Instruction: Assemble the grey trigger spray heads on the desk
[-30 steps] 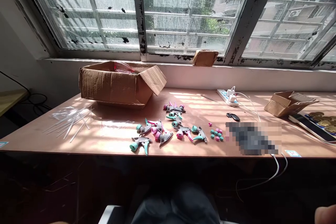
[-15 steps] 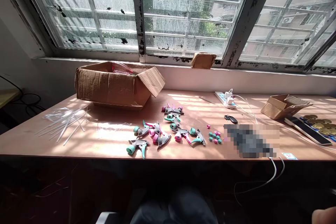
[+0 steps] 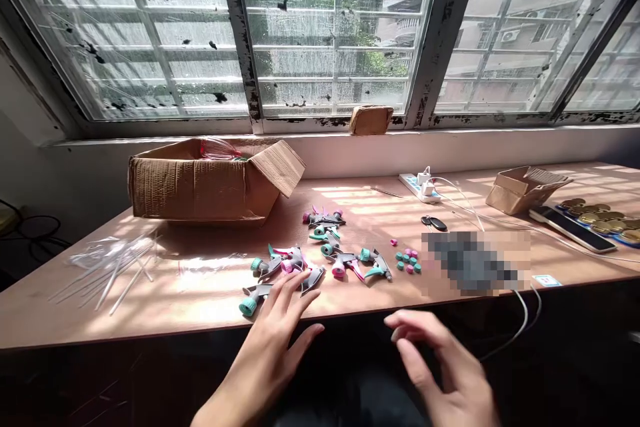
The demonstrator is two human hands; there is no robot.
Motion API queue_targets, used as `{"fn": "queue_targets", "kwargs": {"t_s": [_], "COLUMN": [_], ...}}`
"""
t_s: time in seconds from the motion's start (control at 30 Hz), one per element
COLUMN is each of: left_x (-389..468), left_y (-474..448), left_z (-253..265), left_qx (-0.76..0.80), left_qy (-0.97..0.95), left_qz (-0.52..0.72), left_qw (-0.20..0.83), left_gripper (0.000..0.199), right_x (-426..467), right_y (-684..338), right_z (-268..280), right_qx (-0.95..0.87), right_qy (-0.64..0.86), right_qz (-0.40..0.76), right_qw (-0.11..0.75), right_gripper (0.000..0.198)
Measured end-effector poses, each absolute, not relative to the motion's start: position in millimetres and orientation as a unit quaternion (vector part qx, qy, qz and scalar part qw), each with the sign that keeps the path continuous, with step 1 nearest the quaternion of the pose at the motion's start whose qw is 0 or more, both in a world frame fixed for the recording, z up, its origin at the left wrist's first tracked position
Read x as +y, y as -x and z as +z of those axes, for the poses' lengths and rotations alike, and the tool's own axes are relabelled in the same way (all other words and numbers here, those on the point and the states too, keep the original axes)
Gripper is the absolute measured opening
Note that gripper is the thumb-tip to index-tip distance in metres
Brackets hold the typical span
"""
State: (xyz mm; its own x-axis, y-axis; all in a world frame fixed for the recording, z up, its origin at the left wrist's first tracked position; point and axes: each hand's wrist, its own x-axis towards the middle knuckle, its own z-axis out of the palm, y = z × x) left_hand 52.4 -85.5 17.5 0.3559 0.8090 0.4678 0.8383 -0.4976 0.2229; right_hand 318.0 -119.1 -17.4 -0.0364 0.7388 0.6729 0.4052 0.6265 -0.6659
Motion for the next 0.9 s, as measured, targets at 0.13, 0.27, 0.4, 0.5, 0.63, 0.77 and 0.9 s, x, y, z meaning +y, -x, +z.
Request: {"fn": "queue_targets", "kwargs": {"t_s": [0.13,0.27,0.4,0.5,0.63,0.77,0.9], "left_x": [-48,-12,14,24,22,0,-42], "left_y": [-53,-42,-38,-43,-48,-53,-73], "left_z": [-21,-38,-34,-27,-14,-1,-16], "left_qx": [-0.525,-0.518,-0.493,-0.491,-0.476,-0.44,-0.465], "left_qy": [0.813,0.819,0.828,0.824,0.821,0.774,0.584], "left_qz": [-0.24,-0.231,-0.253,-0.263,-0.296,-0.455,-0.557], "left_qw": [0.075,0.086,0.087,0.099,0.112,0.009,-0.364], "left_gripper": [0.053,0.05,0.039,0.03,0.022,0.02,0.035], "right_x": [-97,-59,-12,12,24,23,-8], "right_y": [-319,-351,-384,-394,-395,-390,-363], "right_z": [-59,-75,-64,-58,-58,-51,-36], "right_qx": [-0.789,-0.75,-0.687,-0.691,-0.695,-0.695,-0.652], "right_qy": [0.385,0.483,0.607,0.627,0.635,0.621,0.557], "right_qz": [0.15,0.066,-0.064,-0.082,-0.08,-0.05,0.133], "right_qw": [0.454,0.448,0.394,0.349,0.327,0.359,0.497], "right_gripper": [0.021,0.024,0.036,0.04,0.04,0.042,0.037]}}
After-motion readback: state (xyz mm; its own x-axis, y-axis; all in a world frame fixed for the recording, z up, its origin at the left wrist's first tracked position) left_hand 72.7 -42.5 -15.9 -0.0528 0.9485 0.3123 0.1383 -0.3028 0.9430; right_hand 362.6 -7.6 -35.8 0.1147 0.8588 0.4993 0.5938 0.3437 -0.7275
